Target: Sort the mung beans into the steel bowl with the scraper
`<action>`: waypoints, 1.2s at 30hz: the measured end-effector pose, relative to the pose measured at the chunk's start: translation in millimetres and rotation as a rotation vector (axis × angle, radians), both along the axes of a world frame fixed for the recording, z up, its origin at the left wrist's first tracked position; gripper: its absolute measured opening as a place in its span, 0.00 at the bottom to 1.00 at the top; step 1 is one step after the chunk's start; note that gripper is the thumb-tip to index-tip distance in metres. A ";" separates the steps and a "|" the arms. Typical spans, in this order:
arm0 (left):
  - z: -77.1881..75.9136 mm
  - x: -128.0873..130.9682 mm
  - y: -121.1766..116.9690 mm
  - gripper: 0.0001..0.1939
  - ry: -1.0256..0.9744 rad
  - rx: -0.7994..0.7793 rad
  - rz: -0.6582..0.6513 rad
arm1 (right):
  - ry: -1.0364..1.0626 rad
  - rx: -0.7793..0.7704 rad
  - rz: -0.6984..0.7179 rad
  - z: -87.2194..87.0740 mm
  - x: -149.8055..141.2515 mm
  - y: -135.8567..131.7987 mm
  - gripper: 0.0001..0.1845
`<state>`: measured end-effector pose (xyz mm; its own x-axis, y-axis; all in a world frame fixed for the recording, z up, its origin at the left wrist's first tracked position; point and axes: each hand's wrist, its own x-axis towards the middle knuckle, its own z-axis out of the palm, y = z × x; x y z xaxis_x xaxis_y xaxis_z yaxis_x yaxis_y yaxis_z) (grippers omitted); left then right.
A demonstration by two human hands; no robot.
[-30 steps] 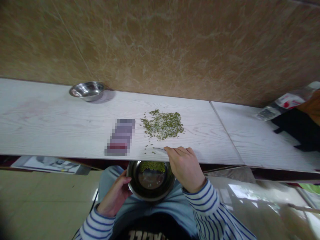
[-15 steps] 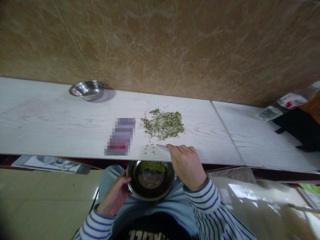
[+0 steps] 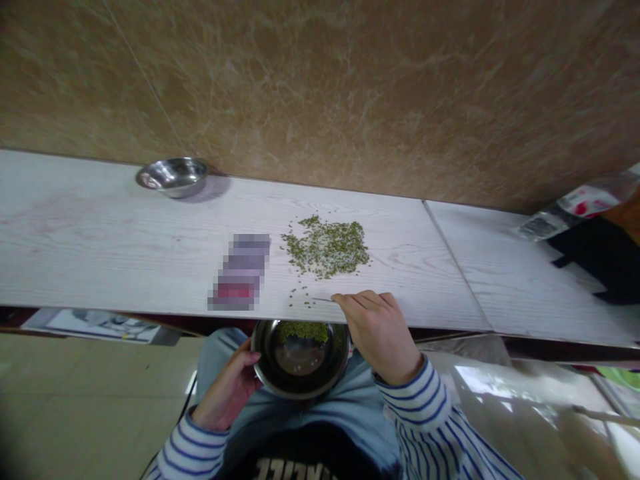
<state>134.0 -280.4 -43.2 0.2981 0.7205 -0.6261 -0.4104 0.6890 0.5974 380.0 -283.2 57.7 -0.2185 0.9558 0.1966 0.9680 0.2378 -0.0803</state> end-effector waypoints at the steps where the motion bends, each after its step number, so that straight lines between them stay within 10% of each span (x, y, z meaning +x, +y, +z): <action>1: 0.1 0.3 0.3 0.16 0.001 -0.001 -0.001 | 0.002 -0.001 -0.001 -0.2 -0.4 -0.9 0.15; 36: 1.0 -1.6 2.9 0.14 -0.007 0.025 -0.008 | 0.031 -0.001 -0.035 -3.6 -20.1 13.5 0.14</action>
